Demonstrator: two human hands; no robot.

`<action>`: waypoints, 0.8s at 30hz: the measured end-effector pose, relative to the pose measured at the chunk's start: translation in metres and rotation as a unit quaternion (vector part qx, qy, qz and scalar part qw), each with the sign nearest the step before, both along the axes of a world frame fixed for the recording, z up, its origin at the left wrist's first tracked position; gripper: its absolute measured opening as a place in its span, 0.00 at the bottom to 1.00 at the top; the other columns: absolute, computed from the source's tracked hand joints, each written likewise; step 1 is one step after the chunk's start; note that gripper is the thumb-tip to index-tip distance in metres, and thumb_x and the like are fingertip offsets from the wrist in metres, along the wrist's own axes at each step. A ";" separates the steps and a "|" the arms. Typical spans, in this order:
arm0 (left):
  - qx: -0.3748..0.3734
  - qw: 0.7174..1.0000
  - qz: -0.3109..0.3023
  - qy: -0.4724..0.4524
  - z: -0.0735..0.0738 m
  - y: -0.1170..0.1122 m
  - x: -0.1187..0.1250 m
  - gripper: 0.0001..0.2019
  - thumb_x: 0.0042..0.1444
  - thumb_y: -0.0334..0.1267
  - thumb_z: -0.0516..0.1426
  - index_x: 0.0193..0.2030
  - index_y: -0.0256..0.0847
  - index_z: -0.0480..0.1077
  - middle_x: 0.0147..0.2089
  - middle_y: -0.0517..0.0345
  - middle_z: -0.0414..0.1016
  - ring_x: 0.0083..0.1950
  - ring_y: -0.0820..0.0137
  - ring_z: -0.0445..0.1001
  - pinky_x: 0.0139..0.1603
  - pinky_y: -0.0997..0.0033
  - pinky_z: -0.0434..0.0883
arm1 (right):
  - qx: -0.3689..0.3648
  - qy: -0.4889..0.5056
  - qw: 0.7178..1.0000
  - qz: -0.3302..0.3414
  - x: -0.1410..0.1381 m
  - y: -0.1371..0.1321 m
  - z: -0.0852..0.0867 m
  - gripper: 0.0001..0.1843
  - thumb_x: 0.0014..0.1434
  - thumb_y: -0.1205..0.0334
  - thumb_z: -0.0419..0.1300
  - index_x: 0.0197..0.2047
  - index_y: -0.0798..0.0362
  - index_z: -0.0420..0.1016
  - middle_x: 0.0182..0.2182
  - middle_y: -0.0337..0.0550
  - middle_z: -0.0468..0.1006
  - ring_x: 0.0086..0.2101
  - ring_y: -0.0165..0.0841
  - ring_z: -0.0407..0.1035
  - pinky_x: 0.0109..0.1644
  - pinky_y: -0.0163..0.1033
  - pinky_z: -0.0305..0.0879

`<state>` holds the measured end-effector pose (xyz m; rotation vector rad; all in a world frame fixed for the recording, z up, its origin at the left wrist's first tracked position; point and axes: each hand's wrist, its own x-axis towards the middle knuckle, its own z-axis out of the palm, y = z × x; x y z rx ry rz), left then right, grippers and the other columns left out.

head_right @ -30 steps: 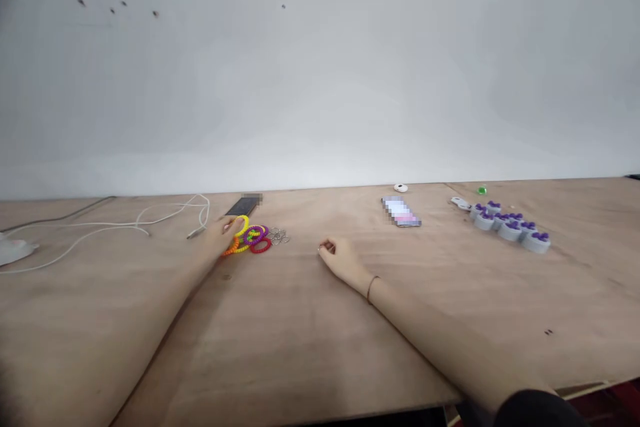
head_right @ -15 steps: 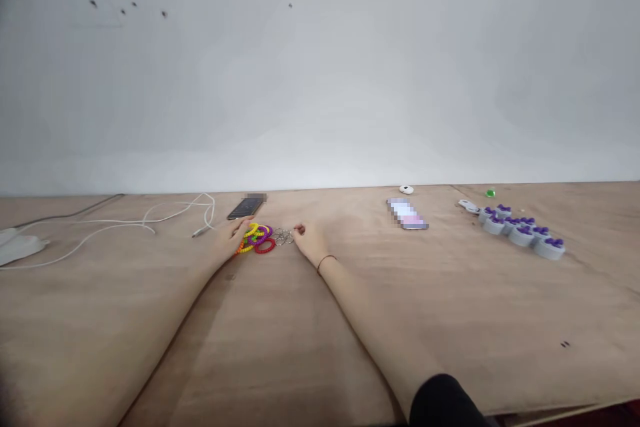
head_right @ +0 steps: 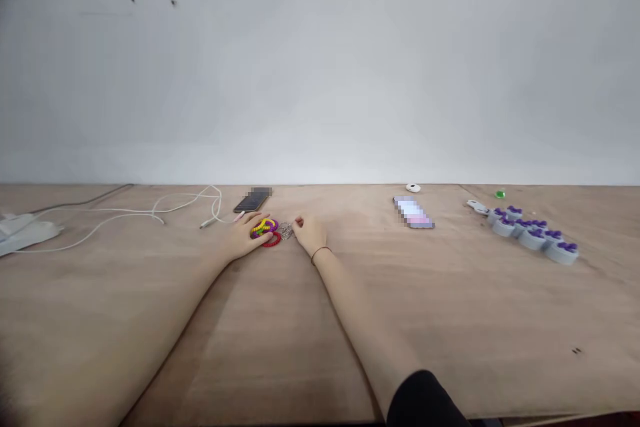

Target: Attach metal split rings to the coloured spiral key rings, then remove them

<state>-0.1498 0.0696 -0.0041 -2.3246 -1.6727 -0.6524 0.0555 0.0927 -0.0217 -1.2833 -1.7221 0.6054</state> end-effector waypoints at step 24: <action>-0.136 0.972 -0.191 0.018 -0.002 -0.066 0.131 0.28 0.59 0.56 0.43 0.61 0.44 0.58 0.66 0.53 0.53 0.65 0.60 0.53 0.64 0.57 0.53 | 0.119 -0.229 0.951 0.170 0.143 -0.106 0.009 0.21 0.60 0.60 0.50 0.56 0.52 0.66 0.56 0.48 0.65 0.58 0.39 0.56 0.61 0.50 0.52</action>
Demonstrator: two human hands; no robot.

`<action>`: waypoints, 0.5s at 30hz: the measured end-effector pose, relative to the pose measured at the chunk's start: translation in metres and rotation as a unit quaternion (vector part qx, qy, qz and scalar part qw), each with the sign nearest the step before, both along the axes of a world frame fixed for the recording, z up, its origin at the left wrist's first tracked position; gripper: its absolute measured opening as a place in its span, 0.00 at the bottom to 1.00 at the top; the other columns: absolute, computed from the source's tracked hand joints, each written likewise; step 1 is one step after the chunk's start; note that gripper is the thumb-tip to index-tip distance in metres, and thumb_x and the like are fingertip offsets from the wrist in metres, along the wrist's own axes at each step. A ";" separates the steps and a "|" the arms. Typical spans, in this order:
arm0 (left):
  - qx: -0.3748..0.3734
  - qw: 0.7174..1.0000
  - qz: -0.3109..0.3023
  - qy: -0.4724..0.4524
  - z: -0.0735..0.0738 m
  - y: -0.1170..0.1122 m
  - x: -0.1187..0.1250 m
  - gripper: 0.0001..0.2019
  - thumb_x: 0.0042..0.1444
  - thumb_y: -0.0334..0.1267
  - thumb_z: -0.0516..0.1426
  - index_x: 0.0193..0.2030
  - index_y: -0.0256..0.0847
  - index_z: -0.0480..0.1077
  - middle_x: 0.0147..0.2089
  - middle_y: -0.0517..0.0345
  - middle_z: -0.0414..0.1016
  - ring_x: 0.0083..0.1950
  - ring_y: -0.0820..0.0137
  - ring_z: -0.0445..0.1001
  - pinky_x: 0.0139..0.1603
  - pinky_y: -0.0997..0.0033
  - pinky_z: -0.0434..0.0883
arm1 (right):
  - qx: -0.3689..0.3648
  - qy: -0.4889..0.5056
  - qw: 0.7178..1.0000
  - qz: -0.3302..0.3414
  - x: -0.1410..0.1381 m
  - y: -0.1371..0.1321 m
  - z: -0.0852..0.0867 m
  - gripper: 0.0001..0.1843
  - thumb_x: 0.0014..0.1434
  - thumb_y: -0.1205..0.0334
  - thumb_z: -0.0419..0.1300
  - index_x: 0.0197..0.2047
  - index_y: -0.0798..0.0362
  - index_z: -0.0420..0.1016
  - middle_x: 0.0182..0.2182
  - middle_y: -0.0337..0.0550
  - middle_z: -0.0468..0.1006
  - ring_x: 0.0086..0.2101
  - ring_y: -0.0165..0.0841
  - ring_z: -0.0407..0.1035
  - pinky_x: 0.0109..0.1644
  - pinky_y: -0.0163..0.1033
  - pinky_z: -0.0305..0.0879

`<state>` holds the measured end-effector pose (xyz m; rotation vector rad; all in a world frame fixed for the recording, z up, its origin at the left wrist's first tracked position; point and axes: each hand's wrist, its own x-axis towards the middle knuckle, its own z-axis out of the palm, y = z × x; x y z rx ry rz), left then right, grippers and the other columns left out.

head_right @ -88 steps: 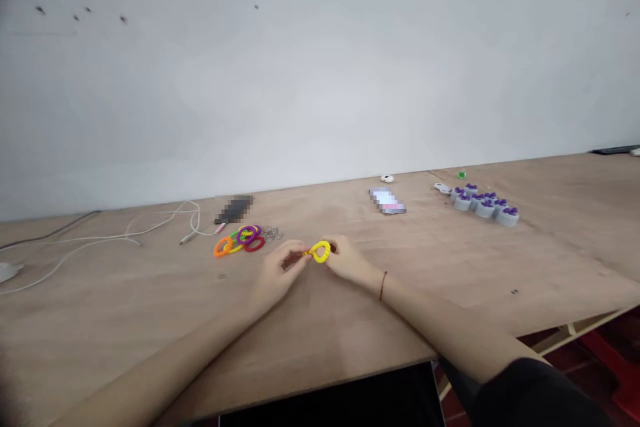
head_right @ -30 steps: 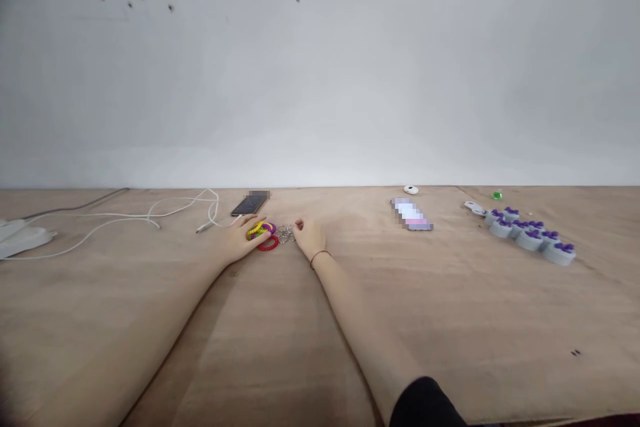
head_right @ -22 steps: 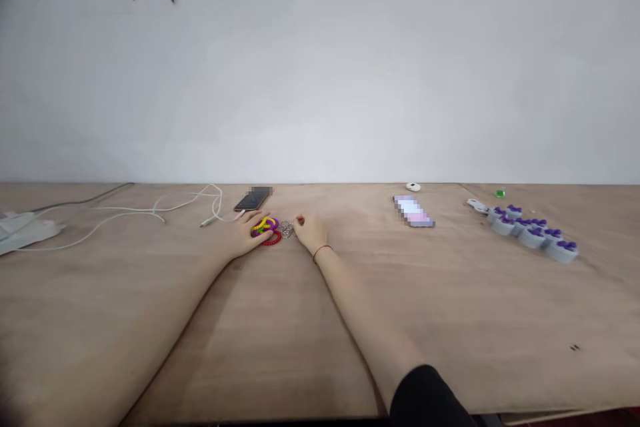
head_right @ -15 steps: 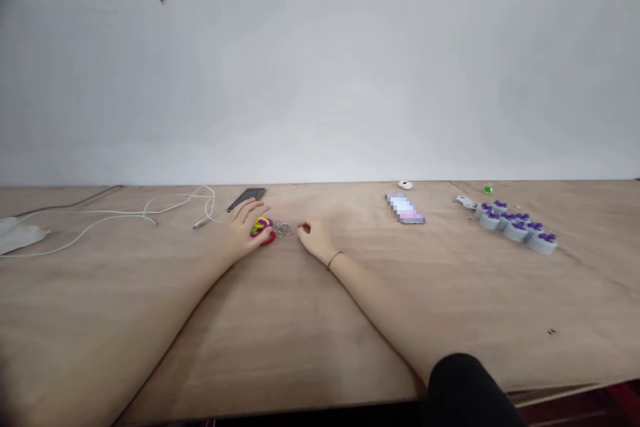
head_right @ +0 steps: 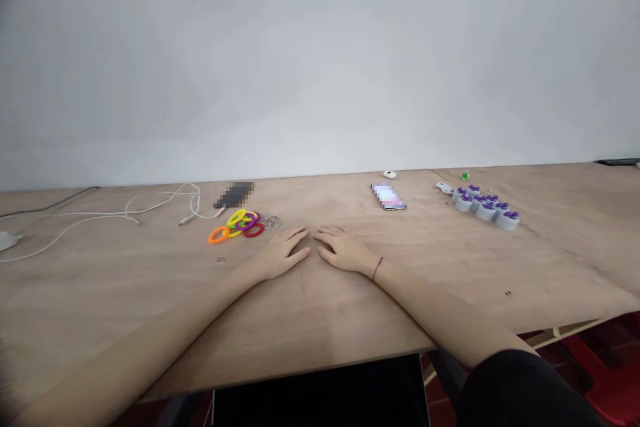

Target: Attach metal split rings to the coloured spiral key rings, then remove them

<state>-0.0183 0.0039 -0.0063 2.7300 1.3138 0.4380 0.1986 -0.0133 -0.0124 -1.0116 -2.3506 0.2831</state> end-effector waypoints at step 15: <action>-0.022 1.000 -0.014 0.008 0.007 -0.002 0.002 0.32 0.55 0.61 0.44 0.58 0.41 0.62 0.64 0.49 0.56 0.66 0.59 0.52 0.64 0.57 0.51 | -0.056 0.077 0.991 0.095 -0.015 -0.010 0.011 0.11 0.62 0.60 0.50 0.32 0.53 0.71 0.37 0.43 0.73 0.41 0.33 0.65 0.47 0.40 0.62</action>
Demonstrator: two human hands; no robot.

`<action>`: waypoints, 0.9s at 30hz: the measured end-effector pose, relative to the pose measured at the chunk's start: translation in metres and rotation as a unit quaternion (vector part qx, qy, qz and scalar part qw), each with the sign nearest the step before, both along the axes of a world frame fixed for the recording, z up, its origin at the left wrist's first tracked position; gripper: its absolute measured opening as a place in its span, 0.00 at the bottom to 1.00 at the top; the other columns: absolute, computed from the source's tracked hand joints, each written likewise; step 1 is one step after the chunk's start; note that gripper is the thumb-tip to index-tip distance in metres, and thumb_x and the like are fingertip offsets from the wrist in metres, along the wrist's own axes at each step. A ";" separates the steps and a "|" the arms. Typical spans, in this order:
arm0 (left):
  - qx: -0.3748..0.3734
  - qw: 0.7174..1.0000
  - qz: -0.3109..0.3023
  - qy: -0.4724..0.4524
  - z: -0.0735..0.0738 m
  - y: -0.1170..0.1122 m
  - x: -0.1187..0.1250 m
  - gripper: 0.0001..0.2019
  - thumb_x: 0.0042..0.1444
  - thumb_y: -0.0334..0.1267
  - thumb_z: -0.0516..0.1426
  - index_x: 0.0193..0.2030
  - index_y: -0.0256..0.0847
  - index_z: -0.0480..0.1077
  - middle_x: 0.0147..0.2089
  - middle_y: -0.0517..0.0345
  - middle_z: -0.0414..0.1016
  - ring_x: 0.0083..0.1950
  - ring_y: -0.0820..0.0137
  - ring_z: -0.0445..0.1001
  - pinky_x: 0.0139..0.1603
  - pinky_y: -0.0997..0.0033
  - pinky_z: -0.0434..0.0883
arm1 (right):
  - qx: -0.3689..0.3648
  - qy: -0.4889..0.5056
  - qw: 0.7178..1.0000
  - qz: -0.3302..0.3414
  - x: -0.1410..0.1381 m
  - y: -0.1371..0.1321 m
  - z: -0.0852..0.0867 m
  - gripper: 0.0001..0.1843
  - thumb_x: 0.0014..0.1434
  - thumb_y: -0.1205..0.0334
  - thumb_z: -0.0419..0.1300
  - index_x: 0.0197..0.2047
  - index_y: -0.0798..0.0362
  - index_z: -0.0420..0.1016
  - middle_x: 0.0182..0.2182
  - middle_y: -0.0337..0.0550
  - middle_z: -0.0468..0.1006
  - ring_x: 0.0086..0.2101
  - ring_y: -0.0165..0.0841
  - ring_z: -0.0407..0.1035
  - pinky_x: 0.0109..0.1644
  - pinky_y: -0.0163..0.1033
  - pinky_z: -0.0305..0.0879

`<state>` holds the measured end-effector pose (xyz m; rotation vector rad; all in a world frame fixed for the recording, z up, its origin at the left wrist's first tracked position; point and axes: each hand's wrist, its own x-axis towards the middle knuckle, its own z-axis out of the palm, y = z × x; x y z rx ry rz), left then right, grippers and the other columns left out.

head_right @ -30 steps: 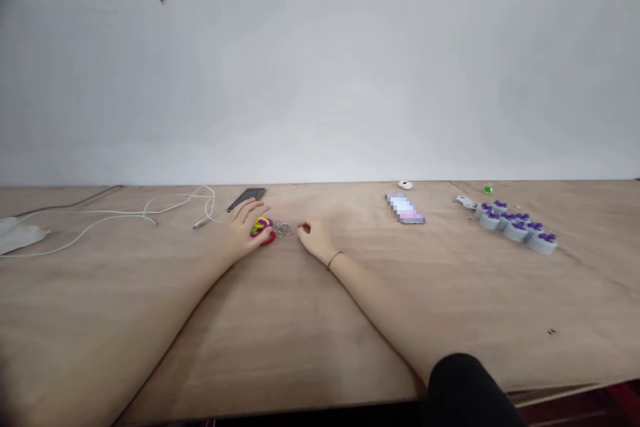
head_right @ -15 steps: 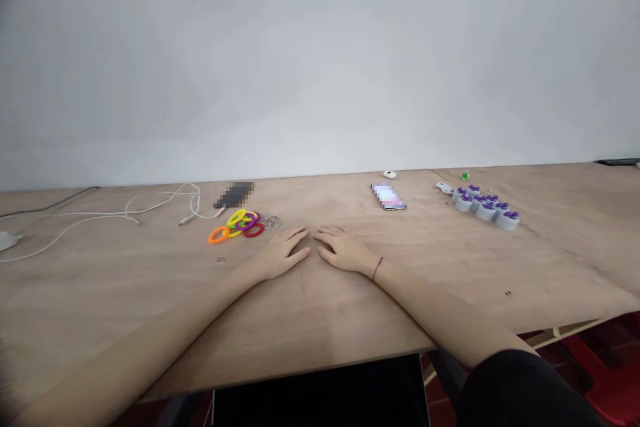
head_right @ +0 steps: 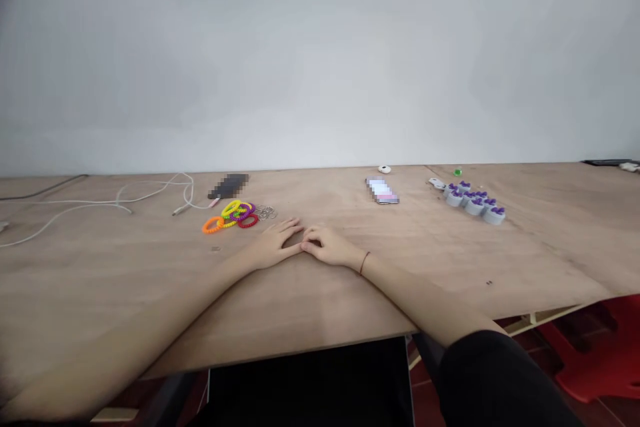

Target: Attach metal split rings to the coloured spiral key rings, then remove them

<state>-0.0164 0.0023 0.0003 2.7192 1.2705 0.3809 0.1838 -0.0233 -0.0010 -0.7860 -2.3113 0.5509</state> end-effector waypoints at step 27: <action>0.010 0.999 -0.036 0.002 -0.003 0.002 -0.001 0.27 0.57 0.57 0.45 0.59 0.45 0.61 0.64 0.53 0.56 0.65 0.59 0.53 0.64 0.56 0.51 | 0.051 -0.037 0.998 -0.006 -0.002 -0.004 0.001 0.16 0.63 0.57 0.49 0.28 0.54 0.70 0.30 0.43 0.68 0.36 0.33 0.62 0.44 0.41 0.60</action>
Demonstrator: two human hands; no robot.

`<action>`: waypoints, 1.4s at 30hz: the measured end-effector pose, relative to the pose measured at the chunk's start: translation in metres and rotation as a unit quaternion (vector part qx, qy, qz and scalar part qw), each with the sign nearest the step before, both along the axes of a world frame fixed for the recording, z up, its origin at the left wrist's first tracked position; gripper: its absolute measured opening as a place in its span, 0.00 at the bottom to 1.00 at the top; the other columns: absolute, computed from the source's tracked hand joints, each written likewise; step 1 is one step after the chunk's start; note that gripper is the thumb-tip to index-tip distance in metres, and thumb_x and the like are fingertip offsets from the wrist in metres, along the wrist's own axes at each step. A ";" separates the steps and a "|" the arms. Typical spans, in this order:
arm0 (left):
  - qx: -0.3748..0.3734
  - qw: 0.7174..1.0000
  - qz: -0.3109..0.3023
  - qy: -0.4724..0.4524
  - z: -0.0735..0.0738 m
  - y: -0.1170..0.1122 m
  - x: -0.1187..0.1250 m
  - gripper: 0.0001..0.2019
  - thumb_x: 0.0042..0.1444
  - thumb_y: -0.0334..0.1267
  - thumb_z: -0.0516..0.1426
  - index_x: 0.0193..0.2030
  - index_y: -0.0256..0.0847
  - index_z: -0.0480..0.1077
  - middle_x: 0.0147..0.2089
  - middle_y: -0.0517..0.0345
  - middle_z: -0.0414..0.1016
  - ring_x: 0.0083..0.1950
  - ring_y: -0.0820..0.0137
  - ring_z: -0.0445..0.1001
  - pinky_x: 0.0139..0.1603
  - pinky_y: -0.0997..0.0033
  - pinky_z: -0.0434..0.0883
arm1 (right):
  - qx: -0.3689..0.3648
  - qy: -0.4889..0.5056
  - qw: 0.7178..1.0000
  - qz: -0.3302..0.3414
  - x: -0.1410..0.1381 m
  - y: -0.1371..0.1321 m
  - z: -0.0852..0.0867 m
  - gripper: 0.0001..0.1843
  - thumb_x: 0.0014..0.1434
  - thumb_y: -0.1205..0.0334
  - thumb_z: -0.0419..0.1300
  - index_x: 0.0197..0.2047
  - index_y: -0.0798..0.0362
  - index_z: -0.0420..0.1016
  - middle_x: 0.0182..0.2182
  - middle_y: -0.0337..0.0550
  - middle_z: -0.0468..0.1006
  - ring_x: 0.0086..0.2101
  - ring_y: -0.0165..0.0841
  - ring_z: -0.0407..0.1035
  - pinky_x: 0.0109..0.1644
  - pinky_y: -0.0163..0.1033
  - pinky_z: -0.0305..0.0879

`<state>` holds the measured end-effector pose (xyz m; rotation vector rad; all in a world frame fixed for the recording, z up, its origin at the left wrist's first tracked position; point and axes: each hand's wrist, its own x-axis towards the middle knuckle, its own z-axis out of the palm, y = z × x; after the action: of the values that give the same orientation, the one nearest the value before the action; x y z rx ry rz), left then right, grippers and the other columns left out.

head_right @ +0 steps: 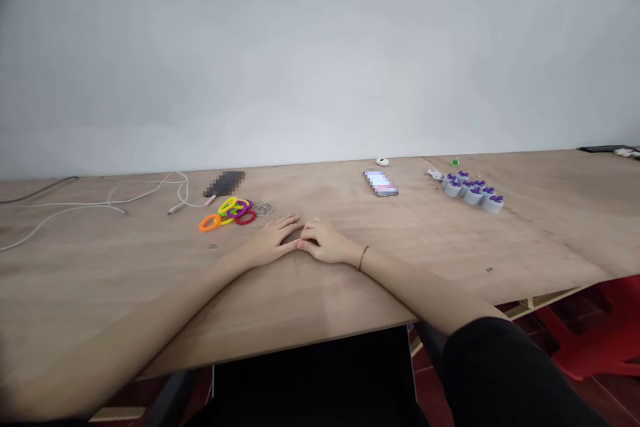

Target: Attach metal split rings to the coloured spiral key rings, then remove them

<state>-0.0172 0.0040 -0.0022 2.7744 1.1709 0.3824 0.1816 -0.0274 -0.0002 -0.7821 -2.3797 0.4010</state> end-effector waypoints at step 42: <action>0.105 0.989 0.075 0.066 0.013 -0.029 0.006 0.15 0.58 0.47 0.48 0.40 0.38 0.67 0.42 0.46 0.65 0.41 0.60 0.68 0.38 0.61 0.68 | 0.183 -0.302 0.932 -0.084 -0.073 0.080 0.017 0.15 0.58 0.69 0.53 0.49 0.52 0.67 0.41 0.48 0.75 0.40 0.38 0.68 0.36 0.37 0.61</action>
<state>-0.0115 -0.0247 0.0111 2.9378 1.4563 0.3600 0.1084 0.0522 0.0170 -1.0233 -2.7829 -0.4114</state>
